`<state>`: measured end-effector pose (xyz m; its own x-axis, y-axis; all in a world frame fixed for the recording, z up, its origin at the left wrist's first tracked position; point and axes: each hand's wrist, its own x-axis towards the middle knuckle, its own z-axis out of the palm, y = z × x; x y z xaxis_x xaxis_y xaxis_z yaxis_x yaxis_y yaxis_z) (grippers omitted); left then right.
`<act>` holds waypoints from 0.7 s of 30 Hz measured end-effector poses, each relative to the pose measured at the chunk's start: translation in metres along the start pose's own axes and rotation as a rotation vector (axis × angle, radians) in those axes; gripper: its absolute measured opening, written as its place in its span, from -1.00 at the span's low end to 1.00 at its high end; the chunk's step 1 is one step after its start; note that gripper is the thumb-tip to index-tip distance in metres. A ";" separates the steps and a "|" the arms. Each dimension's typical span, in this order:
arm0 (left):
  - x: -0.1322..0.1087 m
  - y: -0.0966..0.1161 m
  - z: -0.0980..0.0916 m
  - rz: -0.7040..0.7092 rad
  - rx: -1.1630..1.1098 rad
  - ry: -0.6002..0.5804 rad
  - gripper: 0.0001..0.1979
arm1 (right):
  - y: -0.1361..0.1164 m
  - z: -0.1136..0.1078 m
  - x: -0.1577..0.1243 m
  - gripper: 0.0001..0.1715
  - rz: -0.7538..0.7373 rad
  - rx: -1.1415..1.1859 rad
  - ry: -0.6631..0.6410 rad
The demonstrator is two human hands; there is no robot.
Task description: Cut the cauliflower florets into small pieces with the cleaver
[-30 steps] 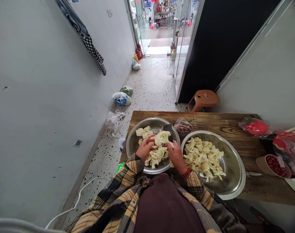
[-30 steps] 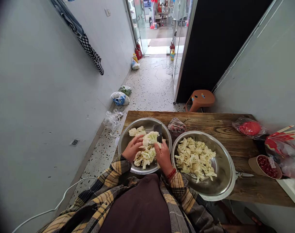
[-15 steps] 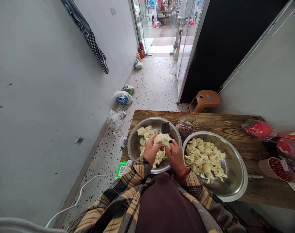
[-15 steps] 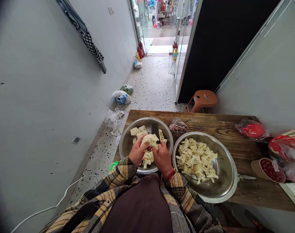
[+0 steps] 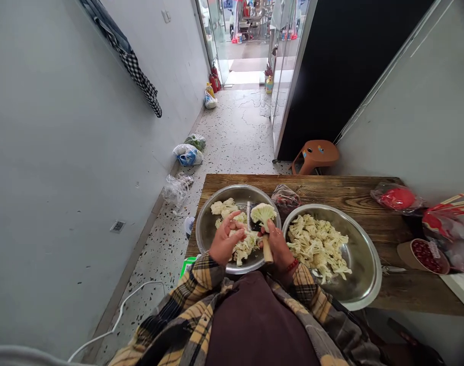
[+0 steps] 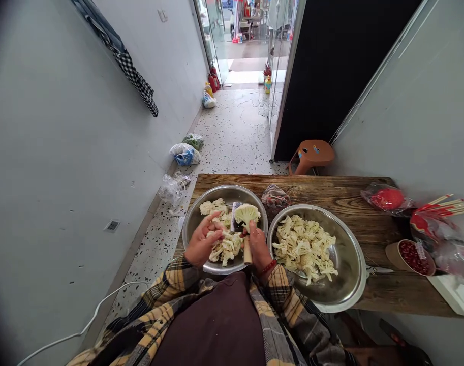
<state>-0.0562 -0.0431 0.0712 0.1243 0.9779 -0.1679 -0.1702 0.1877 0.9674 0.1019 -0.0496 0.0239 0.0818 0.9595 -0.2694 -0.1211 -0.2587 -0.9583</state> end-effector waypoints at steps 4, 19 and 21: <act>0.013 -0.004 -0.039 0.061 0.274 0.086 -0.50 | -0.006 -0.021 0.009 -0.61 0.217 0.240 -0.106; 0.037 -0.012 -0.019 0.356 0.909 -0.489 -0.18 | -0.010 -0.025 0.005 -0.36 0.094 -0.309 -0.614; 0.035 -0.018 -0.021 0.301 0.853 -0.446 -0.33 | -0.008 -0.026 0.005 -0.36 0.117 -0.345 -0.615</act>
<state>-0.0690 -0.0100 0.0443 0.5757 0.8174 0.0227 0.4797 -0.3601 0.8001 0.1288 -0.0461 0.0275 -0.4981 0.7857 -0.3669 0.2327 -0.2865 -0.9294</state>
